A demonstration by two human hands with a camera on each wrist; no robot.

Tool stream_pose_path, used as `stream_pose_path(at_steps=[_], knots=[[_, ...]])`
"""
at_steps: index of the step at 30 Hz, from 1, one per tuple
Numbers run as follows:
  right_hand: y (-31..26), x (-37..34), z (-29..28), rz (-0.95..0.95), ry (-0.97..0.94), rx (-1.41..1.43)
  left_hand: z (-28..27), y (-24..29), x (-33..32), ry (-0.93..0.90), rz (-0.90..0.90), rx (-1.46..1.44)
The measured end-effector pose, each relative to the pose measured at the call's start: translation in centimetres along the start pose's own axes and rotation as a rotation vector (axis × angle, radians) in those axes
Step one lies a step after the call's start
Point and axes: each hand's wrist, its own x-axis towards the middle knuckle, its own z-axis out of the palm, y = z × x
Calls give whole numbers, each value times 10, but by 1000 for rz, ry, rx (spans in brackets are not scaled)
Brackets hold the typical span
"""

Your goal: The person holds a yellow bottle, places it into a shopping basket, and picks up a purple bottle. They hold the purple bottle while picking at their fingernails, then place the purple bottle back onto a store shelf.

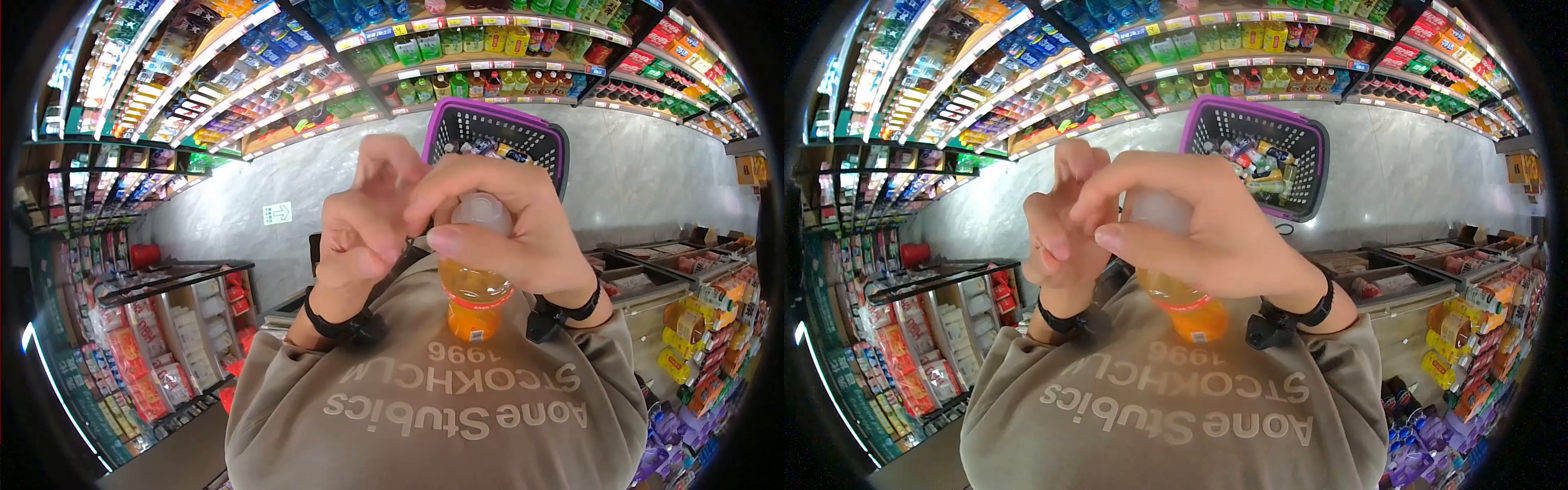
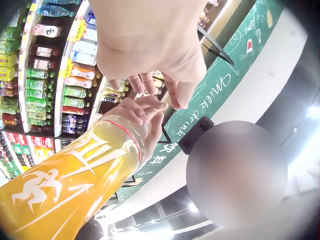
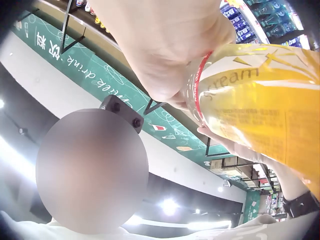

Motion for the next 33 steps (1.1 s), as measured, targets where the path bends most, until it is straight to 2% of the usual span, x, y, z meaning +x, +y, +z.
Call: stream_pose_path(at_steps=[4,8,14,18,23,26,28,33], knots=[[6,-1,-1,-17,-60,83,10,-9,-1,38,25,-98],[9,0,-4,-47,-94,-31,2,-10,-10,8,-7,-125],[10,2,-1,-46,-34,-54,-29,-35,-23,-78,153,-189],[7,3,0,3,-28,-27,-25,-31,-21,-60,143,-131],[9,4,0,37,-18,-22,-3,-12,-7,-24,21,-69],[5,2,0,101,5,20,-18,-22,-7,-60,74,-68],[3,2,-3,112,18,23,-11,-18,-4,-21,60,-18],[10,2,-7,49,53,-35,-4,-11,-2,30,-30,50]])
